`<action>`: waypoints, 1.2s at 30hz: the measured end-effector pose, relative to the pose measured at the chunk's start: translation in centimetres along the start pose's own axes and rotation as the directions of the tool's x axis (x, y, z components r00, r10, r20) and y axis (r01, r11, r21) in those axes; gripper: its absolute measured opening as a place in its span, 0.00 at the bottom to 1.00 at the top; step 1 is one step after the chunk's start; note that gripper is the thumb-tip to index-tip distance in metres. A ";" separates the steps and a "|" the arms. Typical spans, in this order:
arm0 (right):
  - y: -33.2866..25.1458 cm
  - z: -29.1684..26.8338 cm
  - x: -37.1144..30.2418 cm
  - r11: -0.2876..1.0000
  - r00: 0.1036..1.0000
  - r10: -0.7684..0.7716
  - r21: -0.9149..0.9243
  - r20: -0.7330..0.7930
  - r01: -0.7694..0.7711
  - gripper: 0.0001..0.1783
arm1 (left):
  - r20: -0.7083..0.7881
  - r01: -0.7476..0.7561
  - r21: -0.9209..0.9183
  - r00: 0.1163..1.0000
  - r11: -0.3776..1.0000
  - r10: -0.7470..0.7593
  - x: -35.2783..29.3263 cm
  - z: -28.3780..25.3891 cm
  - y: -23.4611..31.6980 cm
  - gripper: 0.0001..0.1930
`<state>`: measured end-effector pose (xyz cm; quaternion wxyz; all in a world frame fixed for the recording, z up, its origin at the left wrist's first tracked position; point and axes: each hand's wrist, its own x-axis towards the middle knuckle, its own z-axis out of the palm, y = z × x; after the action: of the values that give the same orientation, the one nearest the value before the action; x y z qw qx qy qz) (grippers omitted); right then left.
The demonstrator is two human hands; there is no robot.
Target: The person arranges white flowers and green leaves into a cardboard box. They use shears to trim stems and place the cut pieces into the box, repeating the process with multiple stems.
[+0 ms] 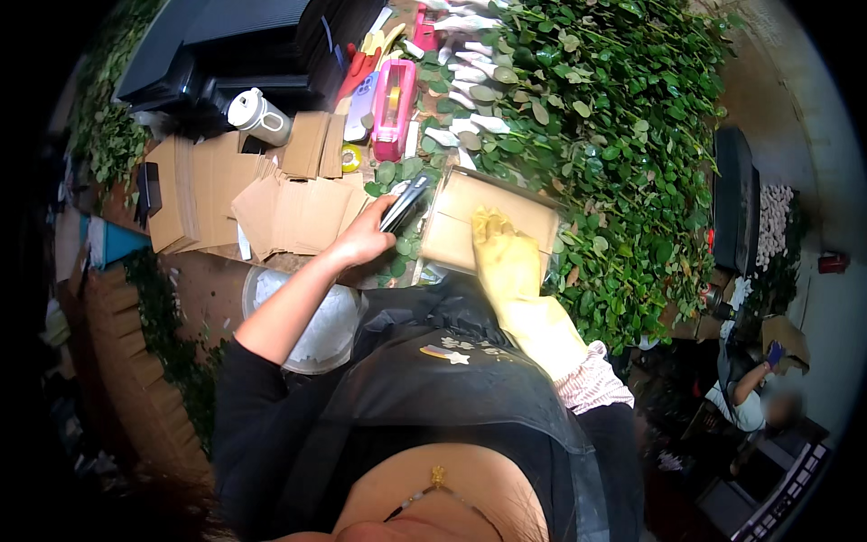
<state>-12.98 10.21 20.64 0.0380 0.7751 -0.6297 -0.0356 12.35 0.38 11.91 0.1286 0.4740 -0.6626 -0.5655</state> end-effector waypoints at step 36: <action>0.9 0.7 -0.3 0.972 0.988 -0.151 -0.183 -0.030 0.143 0.24 | 0.343 -0.568 0.785 0.732 0.248 0.589 -1.0 -2.3 1.9 0.05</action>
<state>-13.98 10.31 20.03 0.1193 0.8137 -0.5636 -0.0782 13.56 -0.40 14.68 0.0823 0.2011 -0.9737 -0.0686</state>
